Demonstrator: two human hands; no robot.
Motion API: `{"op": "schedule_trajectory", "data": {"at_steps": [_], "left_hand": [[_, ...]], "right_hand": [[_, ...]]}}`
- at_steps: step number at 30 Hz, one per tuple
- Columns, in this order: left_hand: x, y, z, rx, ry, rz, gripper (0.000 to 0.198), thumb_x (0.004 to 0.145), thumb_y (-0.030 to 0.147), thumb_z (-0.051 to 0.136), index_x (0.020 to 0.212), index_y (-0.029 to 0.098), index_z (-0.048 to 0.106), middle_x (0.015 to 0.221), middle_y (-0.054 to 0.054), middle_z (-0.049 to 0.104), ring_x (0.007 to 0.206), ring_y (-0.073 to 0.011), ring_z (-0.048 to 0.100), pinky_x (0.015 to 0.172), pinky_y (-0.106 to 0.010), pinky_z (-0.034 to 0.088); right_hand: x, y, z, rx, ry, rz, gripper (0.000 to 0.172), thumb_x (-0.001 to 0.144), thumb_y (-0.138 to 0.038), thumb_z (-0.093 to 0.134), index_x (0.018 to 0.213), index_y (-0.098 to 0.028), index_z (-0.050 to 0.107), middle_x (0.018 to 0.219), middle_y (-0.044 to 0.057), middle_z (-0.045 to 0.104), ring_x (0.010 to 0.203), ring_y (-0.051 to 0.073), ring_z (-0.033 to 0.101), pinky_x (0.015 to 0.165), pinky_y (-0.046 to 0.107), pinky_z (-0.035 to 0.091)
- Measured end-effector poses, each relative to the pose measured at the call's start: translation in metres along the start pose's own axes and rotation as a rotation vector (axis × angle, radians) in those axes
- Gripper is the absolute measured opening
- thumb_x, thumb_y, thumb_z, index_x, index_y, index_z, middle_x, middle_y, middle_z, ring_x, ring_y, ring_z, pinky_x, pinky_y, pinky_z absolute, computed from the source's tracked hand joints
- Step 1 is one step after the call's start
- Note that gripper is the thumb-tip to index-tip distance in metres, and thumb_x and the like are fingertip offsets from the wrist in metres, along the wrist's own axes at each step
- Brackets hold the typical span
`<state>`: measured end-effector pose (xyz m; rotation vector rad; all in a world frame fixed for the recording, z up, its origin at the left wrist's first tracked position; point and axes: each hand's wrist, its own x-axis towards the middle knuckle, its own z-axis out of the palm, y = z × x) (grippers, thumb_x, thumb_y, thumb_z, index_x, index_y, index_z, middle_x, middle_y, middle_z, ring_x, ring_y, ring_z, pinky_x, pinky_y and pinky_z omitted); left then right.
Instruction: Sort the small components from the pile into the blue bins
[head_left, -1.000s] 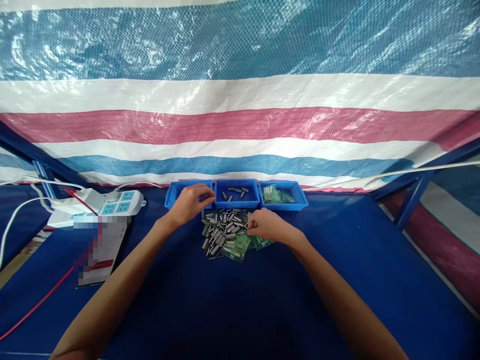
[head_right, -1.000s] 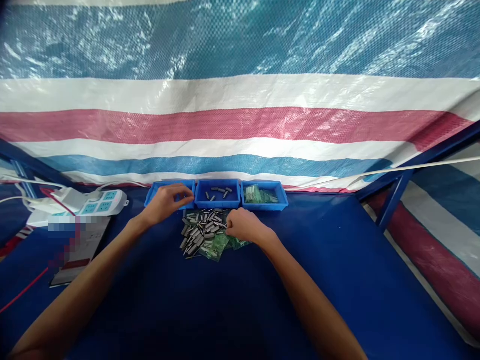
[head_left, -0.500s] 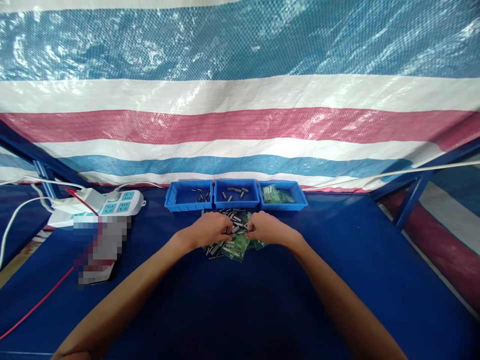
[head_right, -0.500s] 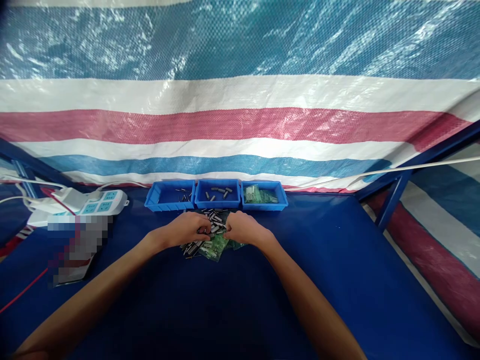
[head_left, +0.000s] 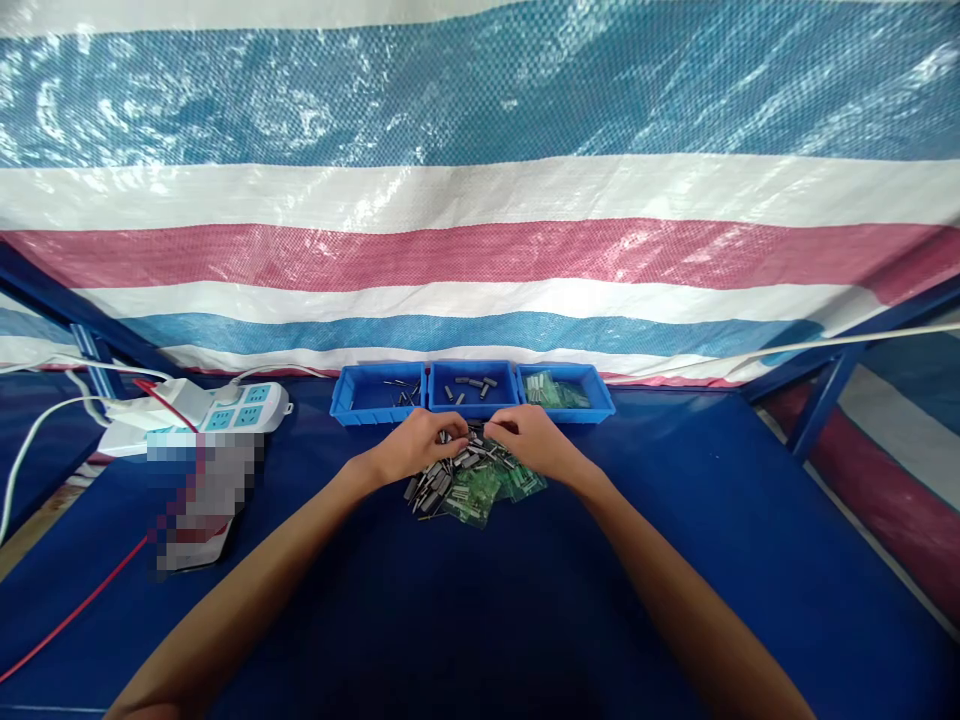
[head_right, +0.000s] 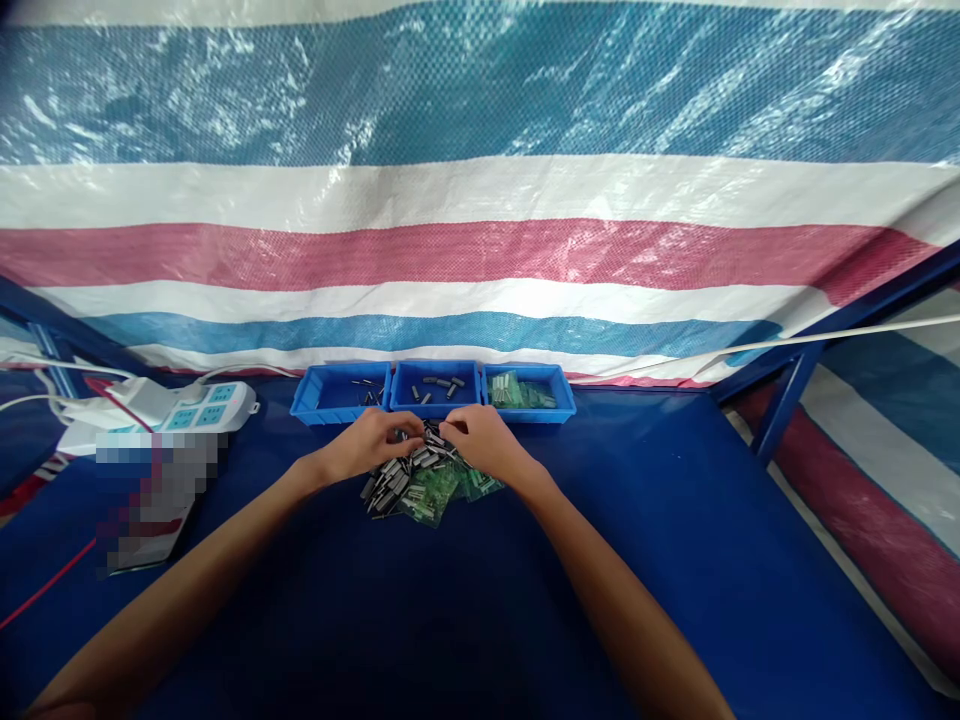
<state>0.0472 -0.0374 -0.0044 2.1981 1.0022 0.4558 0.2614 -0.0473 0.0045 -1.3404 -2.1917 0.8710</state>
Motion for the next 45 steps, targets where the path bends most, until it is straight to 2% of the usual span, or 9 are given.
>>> {"op": "schedule_trajectory", "data": {"at_steps": [4, 9, 13, 16, 21, 29, 32, 39, 45], "left_hand": [[0.002, -0.002, 0.003, -0.111, 0.114, -0.044, 0.029, 0.089, 0.041, 0.052, 0.097, 0.017, 0.067, 0.087, -0.004, 0.07, 0.058, -0.0115, 0.054, 0.055, -0.023, 0.039], [0.003, -0.001, 0.007, -0.183, 0.26, -0.014, 0.028, 0.087, 0.04, 0.056, 0.096, 0.017, 0.069, 0.096, -0.007, 0.071, 0.08, -0.0177, 0.063, 0.066, -0.024, 0.045], [0.002, -0.003, 0.009, -0.188, 0.304, -0.059, 0.03, 0.083, 0.043, 0.061, 0.096, 0.017, 0.068, 0.089, -0.005, 0.07, 0.05, -0.009, 0.048, 0.05, -0.023, 0.036], [0.001, -0.004, 0.01, -0.229, 0.34, -0.083, 0.033, 0.08, 0.044, 0.065, 0.099, 0.016, 0.067, 0.087, -0.005, 0.069, 0.045, -0.0057, 0.039, 0.046, -0.022, 0.032], [0.001, -0.001, 0.007, -0.313, 0.299, -0.112, 0.036, 0.079, 0.044, 0.066, 0.1, 0.015, 0.069, 0.082, -0.005, 0.068, 0.046, -0.0054, 0.041, 0.043, -0.019, 0.033], [0.002, -0.003, 0.005, -0.4, 0.265, -0.165, 0.037, 0.079, 0.046, 0.065, 0.094, 0.012, 0.069, 0.059, 0.001, 0.058, 0.042, -0.0061, 0.042, 0.041, -0.019, 0.035], [0.001, -0.002, 0.004, -0.379, 0.282, -0.13, 0.035, 0.08, 0.044, 0.065, 0.095, 0.013, 0.069, 0.061, 0.001, 0.059, 0.042, -0.0056, 0.041, 0.041, -0.019, 0.033], [0.002, -0.002, 0.008, -0.274, 0.41, 0.062, 0.024, 0.083, 0.035, 0.065, 0.095, 0.015, 0.069, 0.092, -0.006, 0.068, 0.048, -0.0043, 0.037, 0.044, -0.02, 0.033], [0.002, -0.003, 0.009, -0.279, 0.42, 0.064, 0.022, 0.081, 0.033, 0.068, 0.094, 0.015, 0.07, 0.092, -0.006, 0.068, 0.046, -0.0033, 0.034, 0.043, -0.019, 0.031]], "right_hand": [[0.002, 0.002, 0.002, 0.115, 0.051, 0.011, 0.031, 0.088, -0.032, 0.047, 0.069, -0.013, 0.062, 0.056, -0.002, 0.047, 0.053, 0.01, 0.038, 0.054, 0.024, 0.026], [0.003, 0.003, 0.008, 0.167, 0.015, 0.043, 0.035, 0.091, -0.041, 0.046, 0.078, -0.013, 0.062, 0.053, -0.003, 0.047, 0.052, 0.011, 0.04, 0.052, 0.024, 0.026], [0.004, 0.002, 0.011, 0.214, -0.003, 0.03, 0.033, 0.091, -0.04, 0.046, 0.079, -0.014, 0.062, 0.053, -0.003, 0.047, 0.051, 0.011, 0.041, 0.052, 0.024, 0.028], [0.004, 0.001, 0.009, 0.245, -0.002, 0.015, 0.032, 0.09, -0.041, 0.049, 0.082, -0.013, 0.064, 0.052, -0.003, 0.047, 0.05, 0.01, 0.041, 0.051, 0.024, 0.029], [0.004, 0.002, 0.008, 0.283, 0.064, 0.003, 0.033, 0.085, -0.045, 0.058, 0.086, -0.013, 0.066, 0.052, -0.003, 0.046, 0.048, 0.01, 0.04, 0.049, 0.023, 0.028], [0.003, 0.001, 0.011, 0.284, 0.157, -0.031, 0.021, 0.083, -0.034, 0.062, 0.084, -0.014, 0.066, 0.054, -0.004, 0.044, 0.048, 0.008, 0.036, 0.049, 0.023, 0.027], [0.002, 0.0, 0.011, 0.32, 0.18, -0.026, 0.02, 0.081, -0.034, 0.064, 0.087, -0.014, 0.065, 0.055, -0.005, 0.045, 0.048, 0.008, 0.036, 0.049, 0.023, 0.028], [0.003, 0.0, 0.013, 0.588, 0.006, 0.036, 0.039, 0.093, -0.044, 0.045, 0.071, -0.015, 0.059, 0.045, -0.005, 0.043, 0.04, 0.009, 0.039, 0.044, 0.023, 0.031], [0.004, 0.005, 0.016, 0.692, -0.068, 0.054, 0.03, 0.091, -0.041, 0.051, 0.081, -0.015, 0.061, 0.046, -0.007, 0.042, 0.038, 0.007, 0.039, 0.042, 0.021, 0.03]]}}
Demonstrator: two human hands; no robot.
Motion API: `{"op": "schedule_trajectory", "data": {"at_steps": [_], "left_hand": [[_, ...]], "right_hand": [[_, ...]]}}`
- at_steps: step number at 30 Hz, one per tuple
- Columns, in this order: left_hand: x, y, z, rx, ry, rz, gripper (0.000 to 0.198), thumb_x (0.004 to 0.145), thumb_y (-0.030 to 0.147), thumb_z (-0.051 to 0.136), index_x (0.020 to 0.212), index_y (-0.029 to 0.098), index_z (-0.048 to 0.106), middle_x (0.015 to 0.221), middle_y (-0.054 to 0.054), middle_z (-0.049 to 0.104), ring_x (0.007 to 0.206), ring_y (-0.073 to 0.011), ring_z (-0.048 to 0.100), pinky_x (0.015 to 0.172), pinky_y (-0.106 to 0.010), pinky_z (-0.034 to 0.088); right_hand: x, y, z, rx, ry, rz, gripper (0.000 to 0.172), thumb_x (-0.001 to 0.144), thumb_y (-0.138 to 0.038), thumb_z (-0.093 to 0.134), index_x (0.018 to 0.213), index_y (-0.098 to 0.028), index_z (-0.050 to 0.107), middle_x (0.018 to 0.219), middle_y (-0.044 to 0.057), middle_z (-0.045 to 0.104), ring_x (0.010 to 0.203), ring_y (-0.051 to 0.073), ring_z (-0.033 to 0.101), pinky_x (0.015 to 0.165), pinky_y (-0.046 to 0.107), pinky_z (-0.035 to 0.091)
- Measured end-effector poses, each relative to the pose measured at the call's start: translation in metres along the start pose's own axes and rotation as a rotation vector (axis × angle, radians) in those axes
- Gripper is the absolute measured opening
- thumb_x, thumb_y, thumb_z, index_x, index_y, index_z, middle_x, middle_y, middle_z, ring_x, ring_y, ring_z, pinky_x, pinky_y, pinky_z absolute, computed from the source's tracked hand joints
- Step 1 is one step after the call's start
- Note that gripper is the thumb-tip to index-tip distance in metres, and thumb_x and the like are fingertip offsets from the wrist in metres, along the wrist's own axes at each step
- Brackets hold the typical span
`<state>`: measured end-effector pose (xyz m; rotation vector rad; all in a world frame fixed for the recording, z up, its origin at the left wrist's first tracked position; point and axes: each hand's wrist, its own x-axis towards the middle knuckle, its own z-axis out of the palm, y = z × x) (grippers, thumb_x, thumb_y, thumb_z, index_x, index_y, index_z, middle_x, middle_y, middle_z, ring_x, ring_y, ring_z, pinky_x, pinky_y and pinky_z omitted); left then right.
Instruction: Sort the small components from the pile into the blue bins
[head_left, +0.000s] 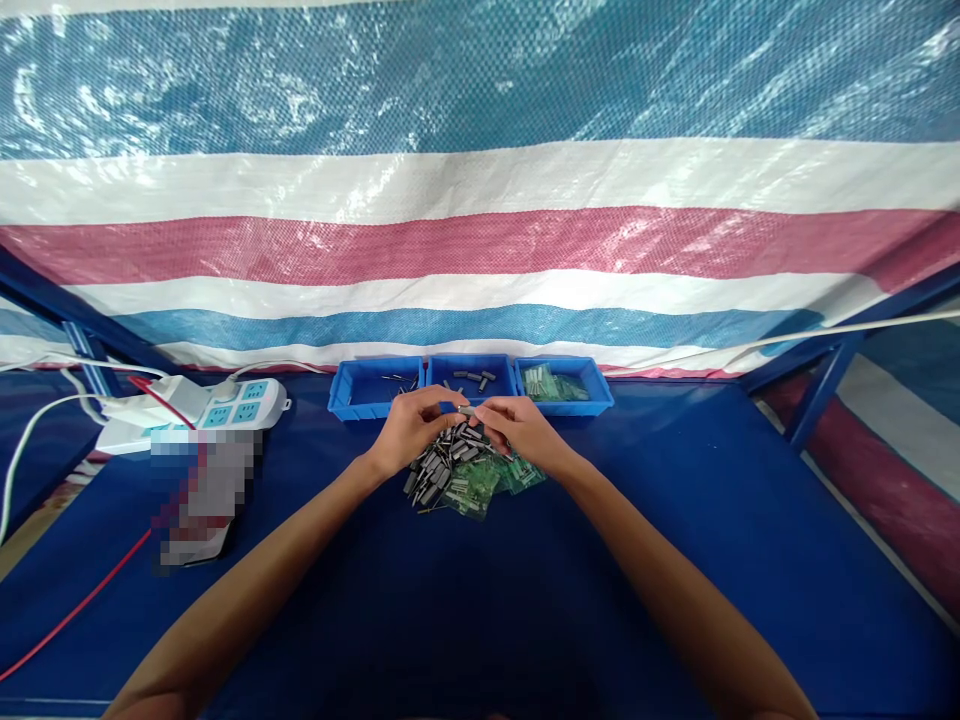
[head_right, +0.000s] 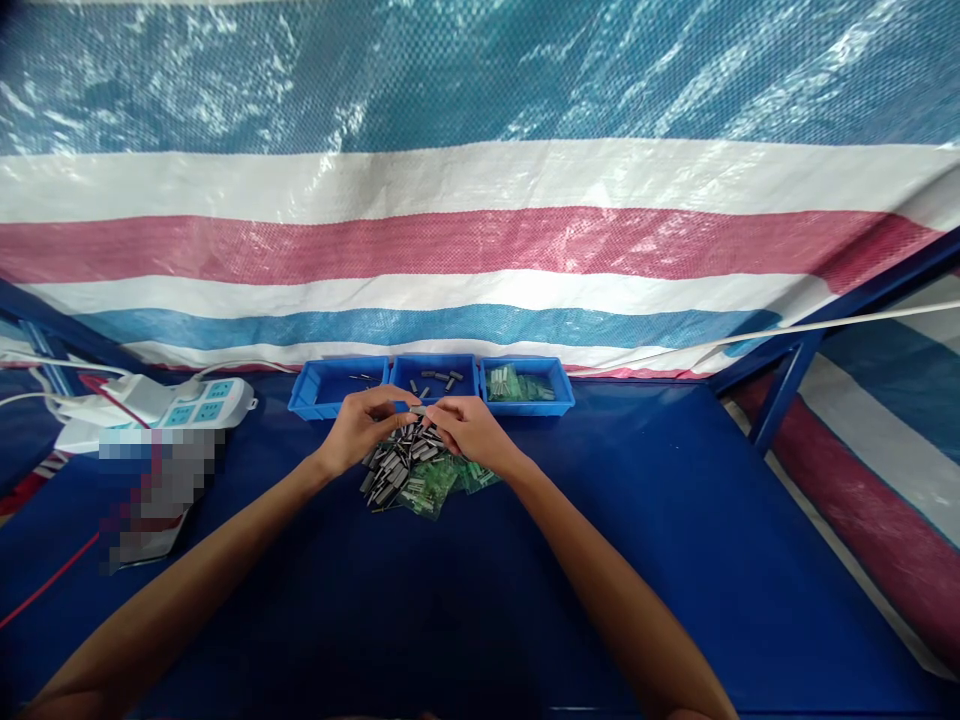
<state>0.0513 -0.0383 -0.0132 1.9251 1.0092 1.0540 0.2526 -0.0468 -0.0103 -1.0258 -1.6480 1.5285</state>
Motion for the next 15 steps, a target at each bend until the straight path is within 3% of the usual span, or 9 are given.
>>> {"op": "schedule_trajectory", "data": {"at_steps": [5, 9, 15], "left_hand": [[-0.0004, 0.0044, 0.0005, -0.04, -0.024, -0.103, 0.027, 0.079, 0.033, 0.069, 0.097, 0.013, 0.07, 0.076, -0.002, 0.066, 0.044, -0.0036, 0.034, 0.041, -0.019, 0.03], [-0.0005, 0.0052, -0.0005, -0.077, -0.037, -0.167, 0.03, 0.077, 0.036, 0.07, 0.096, 0.012, 0.071, 0.075, -0.003, 0.066, 0.044, -0.0042, 0.038, 0.04, -0.018, 0.032], [-0.0008, -0.0021, -0.0005, -0.215, -0.054, -0.24, 0.034, 0.074, 0.039, 0.072, 0.097, 0.013, 0.071, 0.078, -0.005, 0.068, 0.047, -0.0056, 0.046, 0.041, -0.019, 0.04]], "right_hand": [[-0.0019, -0.0052, -0.0018, -0.111, 0.047, -0.048, 0.028, 0.086, -0.04, 0.059, 0.085, -0.012, 0.065, 0.046, -0.006, 0.043, 0.04, 0.008, 0.038, 0.042, 0.021, 0.029], [-0.0021, -0.0069, -0.0013, -0.254, 0.112, -0.108, 0.027, 0.085, -0.038, 0.06, 0.085, -0.012, 0.067, 0.05, -0.005, 0.044, 0.044, 0.008, 0.037, 0.044, 0.022, 0.027], [-0.0029, 0.0009, 0.0014, -0.57, 0.256, -0.329, 0.016, 0.085, -0.027, 0.06, 0.086, -0.014, 0.069, 0.051, -0.005, 0.045, 0.047, 0.008, 0.039, 0.05, 0.022, 0.031]]}}
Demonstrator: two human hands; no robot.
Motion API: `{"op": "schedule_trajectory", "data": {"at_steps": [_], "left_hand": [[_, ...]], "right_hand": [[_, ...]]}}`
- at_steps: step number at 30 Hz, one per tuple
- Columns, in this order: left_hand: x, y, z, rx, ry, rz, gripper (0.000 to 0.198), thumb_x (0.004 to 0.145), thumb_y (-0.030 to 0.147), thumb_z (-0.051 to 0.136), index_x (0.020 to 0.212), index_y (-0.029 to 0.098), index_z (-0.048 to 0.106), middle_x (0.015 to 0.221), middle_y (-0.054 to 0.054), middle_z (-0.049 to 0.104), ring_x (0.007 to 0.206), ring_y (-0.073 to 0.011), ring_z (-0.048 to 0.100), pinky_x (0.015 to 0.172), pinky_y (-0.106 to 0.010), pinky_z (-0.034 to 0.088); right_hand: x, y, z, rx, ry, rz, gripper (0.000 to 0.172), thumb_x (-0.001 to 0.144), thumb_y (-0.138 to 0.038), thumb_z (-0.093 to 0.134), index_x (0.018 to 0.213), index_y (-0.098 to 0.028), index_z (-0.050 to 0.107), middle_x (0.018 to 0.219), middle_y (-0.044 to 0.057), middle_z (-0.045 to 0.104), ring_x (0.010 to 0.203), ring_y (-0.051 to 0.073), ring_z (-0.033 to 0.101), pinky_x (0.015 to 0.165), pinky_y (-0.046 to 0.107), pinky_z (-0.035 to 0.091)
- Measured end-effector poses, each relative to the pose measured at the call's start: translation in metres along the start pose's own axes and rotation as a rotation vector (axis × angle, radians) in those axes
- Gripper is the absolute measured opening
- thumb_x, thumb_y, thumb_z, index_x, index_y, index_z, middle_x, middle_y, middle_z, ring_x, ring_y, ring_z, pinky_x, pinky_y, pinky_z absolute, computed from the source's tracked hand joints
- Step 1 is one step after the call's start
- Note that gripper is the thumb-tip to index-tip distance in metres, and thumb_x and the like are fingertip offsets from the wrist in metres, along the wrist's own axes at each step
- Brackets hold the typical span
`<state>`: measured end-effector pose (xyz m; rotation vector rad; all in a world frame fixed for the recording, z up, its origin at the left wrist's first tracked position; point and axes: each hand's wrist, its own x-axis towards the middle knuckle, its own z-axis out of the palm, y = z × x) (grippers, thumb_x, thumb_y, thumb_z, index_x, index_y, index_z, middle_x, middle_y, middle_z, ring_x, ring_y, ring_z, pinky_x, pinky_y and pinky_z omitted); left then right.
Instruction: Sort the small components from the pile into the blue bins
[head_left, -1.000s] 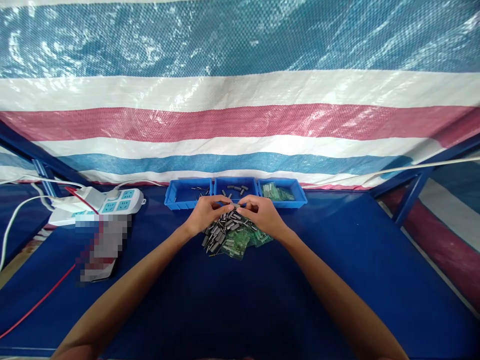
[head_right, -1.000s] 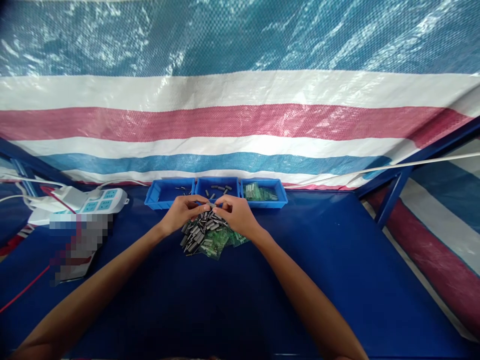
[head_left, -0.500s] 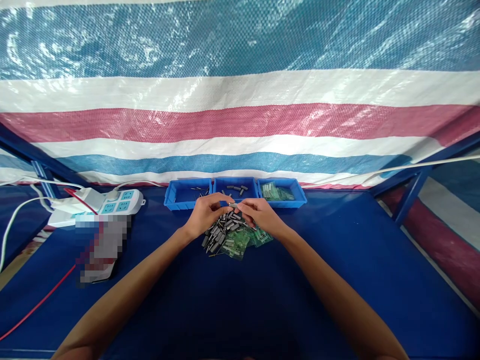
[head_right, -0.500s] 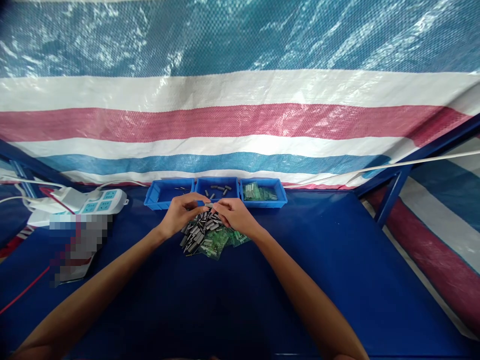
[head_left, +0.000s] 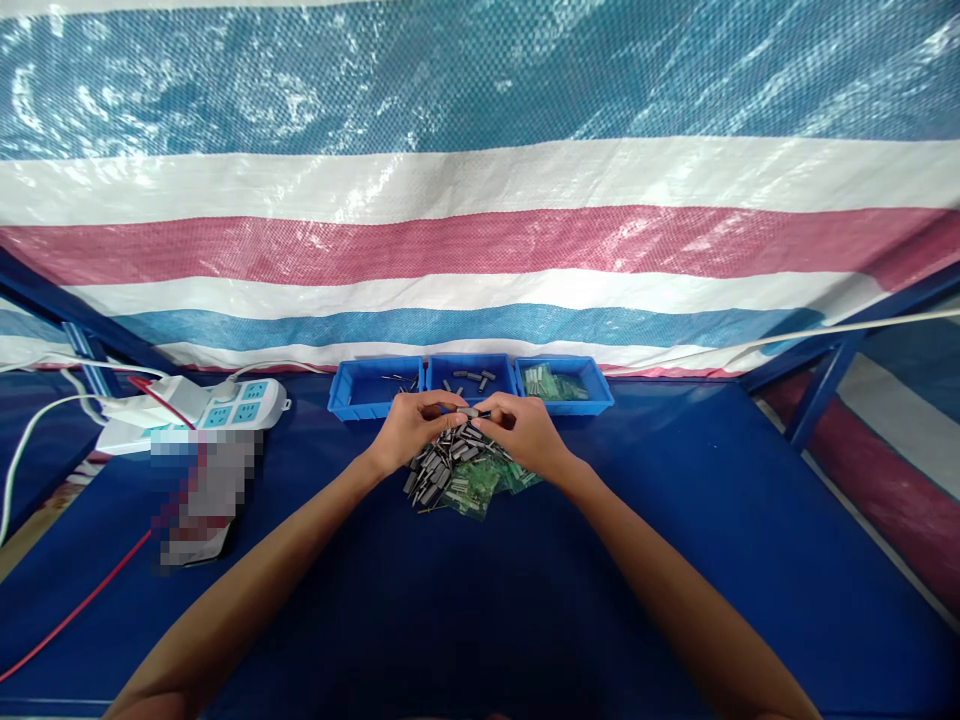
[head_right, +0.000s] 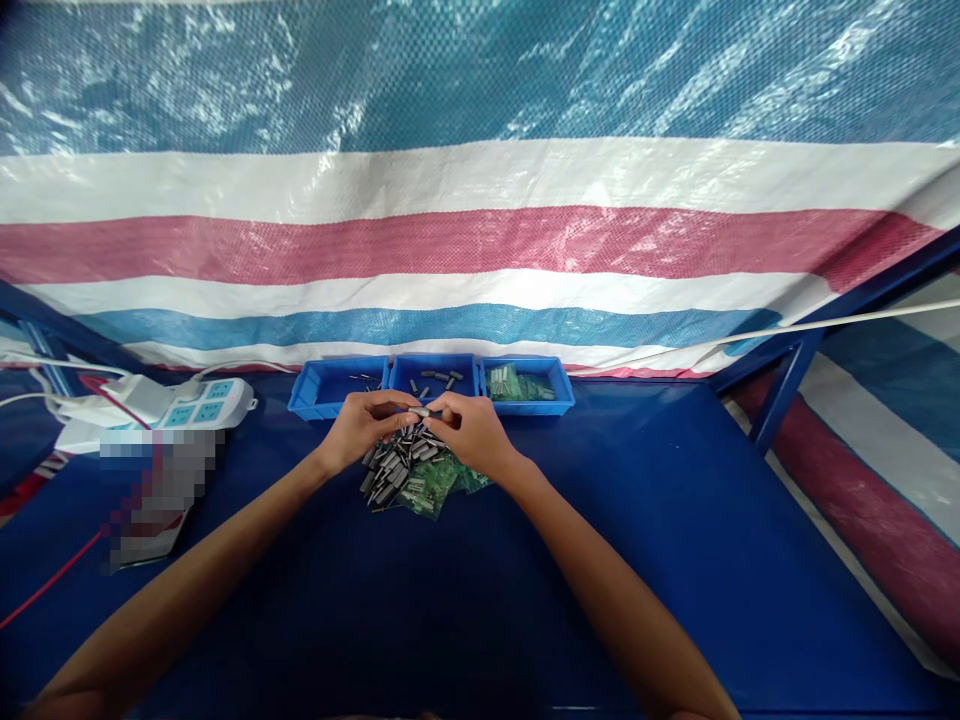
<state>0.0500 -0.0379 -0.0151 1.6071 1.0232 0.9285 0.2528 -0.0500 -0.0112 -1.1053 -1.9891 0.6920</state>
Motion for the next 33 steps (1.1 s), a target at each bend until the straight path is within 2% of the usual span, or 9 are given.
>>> {"op": "schedule_trajectory", "data": {"at_steps": [4, 6, 9, 12, 18, 22, 27, 30, 33], "left_hand": [[0.002, -0.002, 0.001, -0.112, -0.005, -0.007, 0.031, 0.074, 0.036, 0.074, 0.093, 0.012, 0.071, 0.067, -0.003, 0.065, 0.045, -0.0059, 0.045, 0.041, -0.019, 0.041], [0.002, 0.0, 0.001, -0.147, 0.004, -0.003, 0.028, 0.074, 0.034, 0.074, 0.09, 0.012, 0.071, 0.061, -0.001, 0.062, 0.043, -0.0058, 0.044, 0.04, -0.019, 0.04], [0.001, 0.004, 0.002, -0.133, 0.066, 0.029, 0.026, 0.073, 0.033, 0.075, 0.089, 0.013, 0.071, 0.055, 0.002, 0.058, 0.042, -0.0059, 0.044, 0.039, -0.019, 0.039], [-0.002, 0.006, 0.003, -0.028, 0.118, 0.117, 0.024, 0.075, 0.032, 0.074, 0.09, 0.014, 0.071, 0.048, 0.004, 0.054, 0.039, -0.0057, 0.042, 0.038, -0.018, 0.036], [-0.006, 0.003, 0.003, 0.211, 0.147, 0.373, 0.017, 0.08, 0.029, 0.07, 0.092, 0.016, 0.072, 0.087, -0.006, 0.071, 0.044, -0.0043, 0.042, 0.045, -0.021, 0.04], [-0.007, 0.001, 0.003, 0.248, 0.117, 0.436, 0.027, 0.081, 0.025, 0.068, 0.107, 0.018, 0.066, 0.094, -0.007, 0.073, 0.046, -0.0045, 0.044, 0.048, -0.021, 0.042], [-0.006, 0.005, 0.001, 0.176, 0.028, 0.329, 0.048, 0.085, 0.025, 0.063, 0.13, 0.02, 0.049, 0.111, -0.011, 0.069, 0.048, -0.0044, 0.051, 0.05, -0.021, 0.047], [-0.004, 0.007, -0.002, 0.113, 0.025, 0.242, 0.034, 0.089, 0.028, 0.056, 0.122, 0.019, 0.055, 0.115, -0.011, 0.066, 0.051, -0.0054, 0.055, 0.05, -0.021, 0.048], [-0.001, 0.004, -0.005, 0.094, 0.046, 0.154, 0.026, 0.089, 0.032, 0.056, 0.108, 0.016, 0.063, 0.099, -0.009, 0.069, 0.05, -0.0068, 0.055, 0.046, -0.02, 0.044]], "right_hand": [[-0.005, 0.007, 0.008, -0.235, 0.094, -0.259, 0.017, 0.089, -0.025, 0.054, 0.09, -0.016, 0.068, 0.067, 0.004, 0.064, 0.06, 0.014, 0.056, 0.061, 0.025, 0.041], [-0.006, 0.007, 0.01, -0.254, 0.094, -0.283, 0.019, 0.09, -0.024, 0.051, 0.092, -0.017, 0.068, 0.077, 0.007, 0.069, 0.068, 0.017, 0.061, 0.068, 0.028, 0.043], [-0.004, 0.001, 0.007, -0.146, 0.093, -0.103, 0.018, 0.089, -0.028, 0.052, 0.094, -0.019, 0.067, 0.064, 0.004, 0.062, 0.058, 0.016, 0.055, 0.062, 0.028, 0.042], [0.0, -0.004, 0.0, 0.206, -0.015, 0.167, 0.024, 0.089, -0.036, 0.051, 0.086, -0.017, 0.065, 0.051, -0.001, 0.05, 0.046, 0.013, 0.046, 0.051, 0.026, 0.038], [0.002, -0.006, -0.003, 0.776, -0.36, 0.569, 0.059, 0.09, -0.063, 0.038, 0.074, -0.012, 0.065, 0.05, -0.001, 0.047, 0.04, 0.01, 0.046, 0.042, 0.023, 0.037], [0.0, -0.01, 0.0, 0.917, -0.443, 0.617, 0.059, 0.088, -0.064, 0.043, 0.077, -0.011, 0.066, 0.052, -0.002, 0.045, 0.042, 0.008, 0.045, 0.045, 0.022, 0.037], [0.002, -0.009, -0.002, 0.952, -0.397, 0.561, 0.041, 0.086, -0.05, 0.059, 0.078, -0.011, 0.065, 0.053, -0.005, 0.044, 0.042, 0.006, 0.044, 0.044, 0.021, 0.034], [0.003, -0.003, -0.003, 0.979, -0.334, 0.585, 0.033, 0.083, -0.044, 0.066, 0.086, -0.01, 0.068, 0.057, -0.004, 0.049, 0.044, 0.005, 0.046, 0.043, 0.02, 0.034], [0.004, 0.004, -0.002, 1.028, -0.271, 0.64, 0.031, 0.078, -0.038, 0.072, 0.093, -0.011, 0.07, 0.065, -0.001, 0.057, 0.046, 0.005, 0.049, 0.044, 0.018, 0.037]]}}
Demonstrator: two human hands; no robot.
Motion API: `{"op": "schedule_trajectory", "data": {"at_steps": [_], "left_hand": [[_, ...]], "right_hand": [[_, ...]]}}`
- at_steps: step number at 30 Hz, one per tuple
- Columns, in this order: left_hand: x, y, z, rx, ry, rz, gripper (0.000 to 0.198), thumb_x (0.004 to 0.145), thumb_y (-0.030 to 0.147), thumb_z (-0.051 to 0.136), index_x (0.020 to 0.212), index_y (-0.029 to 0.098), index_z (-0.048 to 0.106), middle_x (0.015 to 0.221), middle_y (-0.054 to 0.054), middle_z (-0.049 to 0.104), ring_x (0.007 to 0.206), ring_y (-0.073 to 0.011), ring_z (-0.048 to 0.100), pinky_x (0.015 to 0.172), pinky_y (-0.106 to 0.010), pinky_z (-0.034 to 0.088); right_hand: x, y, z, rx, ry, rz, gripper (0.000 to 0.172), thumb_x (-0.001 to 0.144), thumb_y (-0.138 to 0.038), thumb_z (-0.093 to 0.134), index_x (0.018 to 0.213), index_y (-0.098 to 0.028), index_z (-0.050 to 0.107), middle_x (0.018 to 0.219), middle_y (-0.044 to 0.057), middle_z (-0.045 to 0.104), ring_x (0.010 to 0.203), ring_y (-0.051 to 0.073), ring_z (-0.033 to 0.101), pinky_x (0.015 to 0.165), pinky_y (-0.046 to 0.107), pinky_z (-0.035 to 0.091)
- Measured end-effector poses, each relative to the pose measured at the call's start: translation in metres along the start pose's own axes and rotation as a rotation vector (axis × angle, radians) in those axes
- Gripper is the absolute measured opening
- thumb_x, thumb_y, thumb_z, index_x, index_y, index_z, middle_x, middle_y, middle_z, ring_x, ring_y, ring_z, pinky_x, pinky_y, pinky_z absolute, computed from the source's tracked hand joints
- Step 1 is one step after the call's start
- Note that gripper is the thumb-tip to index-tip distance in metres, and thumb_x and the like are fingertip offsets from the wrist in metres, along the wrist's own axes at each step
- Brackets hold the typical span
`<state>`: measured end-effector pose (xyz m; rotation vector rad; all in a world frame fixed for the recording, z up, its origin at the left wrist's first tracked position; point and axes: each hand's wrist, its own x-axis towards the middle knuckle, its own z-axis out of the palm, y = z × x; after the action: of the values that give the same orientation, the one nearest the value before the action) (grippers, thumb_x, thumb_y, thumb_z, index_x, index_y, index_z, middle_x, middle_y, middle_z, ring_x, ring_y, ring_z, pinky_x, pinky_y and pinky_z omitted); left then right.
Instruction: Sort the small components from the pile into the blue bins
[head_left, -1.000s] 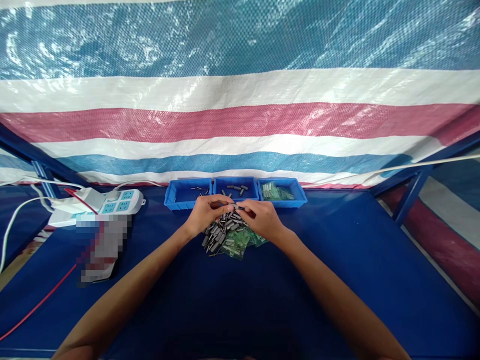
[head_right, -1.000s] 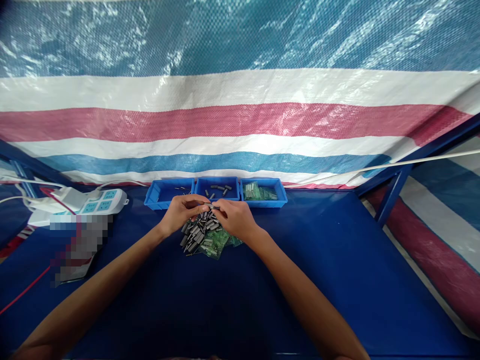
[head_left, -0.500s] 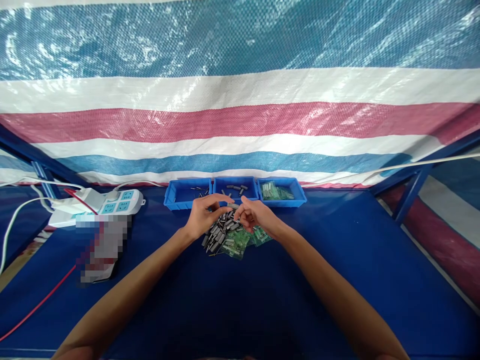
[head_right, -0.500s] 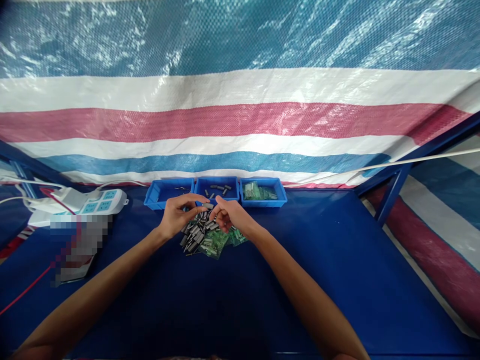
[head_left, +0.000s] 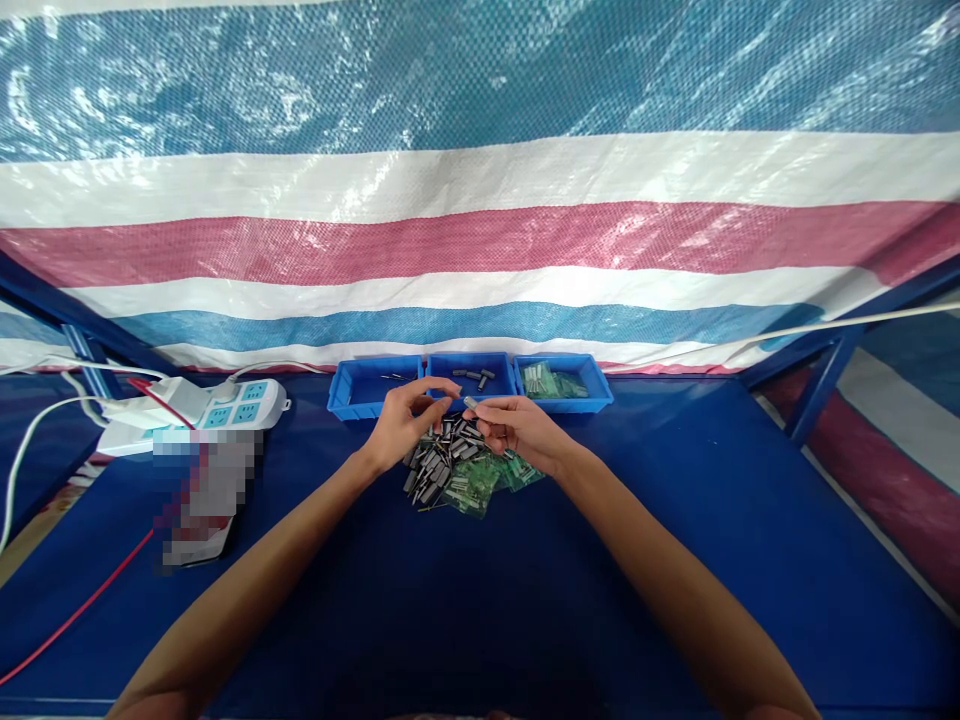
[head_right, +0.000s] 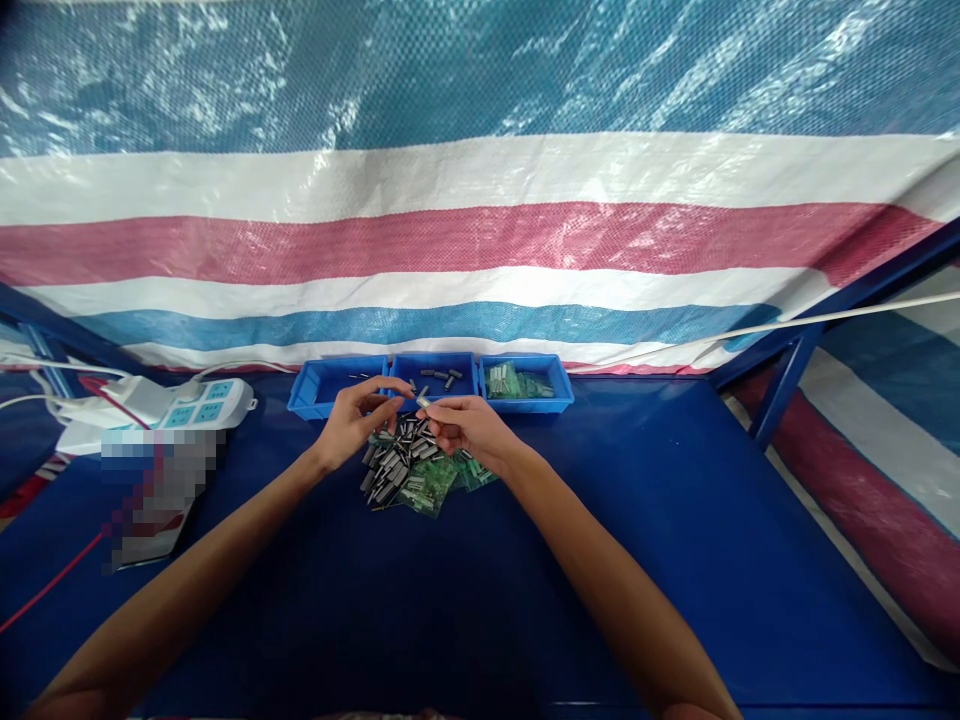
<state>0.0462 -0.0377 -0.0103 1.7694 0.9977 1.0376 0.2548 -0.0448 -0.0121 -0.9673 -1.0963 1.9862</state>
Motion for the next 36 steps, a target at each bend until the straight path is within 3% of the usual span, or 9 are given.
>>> {"op": "schedule_trajectory", "data": {"at_steps": [6, 9, 14, 18, 21, 26, 29, 32, 36], "left_hand": [[0.003, -0.008, 0.002, 0.037, -0.055, 0.073, 0.026, 0.082, 0.036, 0.065, 0.094, 0.014, 0.07, 0.094, -0.009, 0.068, 0.051, -0.0077, 0.055, 0.047, -0.021, 0.049], [0.003, -0.007, 0.001, 0.06, -0.036, 0.109, 0.024, 0.082, 0.035, 0.066, 0.092, 0.014, 0.071, 0.092, -0.009, 0.067, 0.052, -0.0076, 0.055, 0.047, -0.021, 0.048], [0.002, 0.001, -0.003, 0.133, -0.109, 0.1, 0.021, 0.083, 0.034, 0.066, 0.088, 0.015, 0.073, 0.084, -0.007, 0.068, 0.05, -0.0073, 0.055, 0.045, -0.02, 0.046], [0.004, 0.005, -0.008, 0.135, 0.035, 0.102, 0.021, 0.082, 0.035, 0.066, 0.086, 0.015, 0.072, 0.086, -0.007, 0.069, 0.048, -0.0065, 0.052, 0.045, -0.02, 0.044], [0.005, 0.005, -0.011, 0.104, 0.139, 0.067, 0.022, 0.081, 0.035, 0.066, 0.086, 0.014, 0.07, 0.083, -0.006, 0.07, 0.045, -0.0058, 0.049, 0.043, -0.02, 0.041], [0.005, 0.006, -0.011, 0.064, 0.173, 0.018, 0.023, 0.081, 0.036, 0.067, 0.087, 0.014, 0.068, 0.077, -0.004, 0.069, 0.042, -0.0054, 0.048, 0.041, -0.019, 0.038], [0.005, 0.005, -0.011, 0.053, 0.169, 0.007, 0.023, 0.081, 0.036, 0.067, 0.087, 0.014, 0.068, 0.076, -0.003, 0.067, 0.043, -0.0054, 0.049, 0.041, -0.019, 0.038], [0.006, 0.004, -0.011, 0.052, 0.168, 0.005, 0.023, 0.081, 0.036, 0.066, 0.088, 0.014, 0.069, 0.074, -0.003, 0.066, 0.043, -0.0056, 0.049, 0.04, -0.019, 0.037], [0.006, 0.004, -0.012, 0.058, 0.169, -0.011, 0.022, 0.081, 0.035, 0.066, 0.089, 0.015, 0.068, 0.07, -0.002, 0.065, 0.043, -0.0054, 0.048, 0.041, -0.018, 0.037]], "right_hand": [[0.001, 0.003, -0.002, -0.114, 0.046, 0.026, 0.03, 0.069, -0.036, 0.079, 0.083, -0.011, 0.072, 0.075, 0.006, 0.068, 0.053, 0.009, 0.059, 0.047, 0.02, 0.045], [0.001, 0.003, 0.0, -0.143, 0.072, 0.001, 0.031, 0.068, -0.035, 0.08, 0.088, -0.011, 0.074, 0.082, 0.009, 0.071, 0.06, 0.012, 0.064, 0.053, 0.023, 0.05], [0.004, 0.005, 0.001, -0.064, 0.167, -0.092, 0.029, 0.07, -0.033, 0.079, 0.088, -0.012, 0.073, 0.077, 0.005, 0.068, 0.057, 0.01, 0.06, 0.049, 0.019, 0.048], [0.006, 0.004, 0.004, 0.071, 0.208, -0.113, 0.02, 0.078, -0.031, 0.07, 0.085, -0.012, 0.068, 0.087, 0.008, 0.068, 0.072, 0.015, 0.067, 0.059, 0.021, 0.054], [0.006, 0.003, 0.006, 0.168, 0.18, -0.082, 0.014, 0.081, -0.024, 0.063, 0.09, -0.013, 0.063, 0.09, 0.01, 0.069, 0.074, 0.017, 0.069, 0.065, 0.026, 0.056], [0.005, 0.004, 0.005, 0.347, 0.039, -0.075, 0.004, 0.079, -0.017, 0.051, 0.082, -0.017, 0.053, 0.063, -0.002, 0.052, 0.049, 0.009, 0.051, 0.045, 0.02, 0.041], [0.004, 0.004, 0.005, 0.422, -0.063, 0.008, 0.005, 0.077, -0.015, 0.047, 0.073, -0.017, 0.05, 0.057, -0.003, 0.042, 0.045, 0.008, 0.042, 0.043, 0.02, 0.035], [0.003, 0.005, 0.005, 0.419, -0.118, 0.057, 0.009, 0.08, -0.014, 0.051, 0.087, -0.014, 0.056, 0.063, -0.002, 0.048, 0.048, 0.007, 0.045, 0.045, 0.019, 0.036], [0.003, 0.009, 0.006, 0.325, -0.131, 0.05, 0.031, 0.083, -0.019, 0.063, 0.111, -0.017, 0.05, 0.072, -0.001, 0.059, 0.043, 0.004, 0.045, 0.042, 0.016, 0.034]]}}
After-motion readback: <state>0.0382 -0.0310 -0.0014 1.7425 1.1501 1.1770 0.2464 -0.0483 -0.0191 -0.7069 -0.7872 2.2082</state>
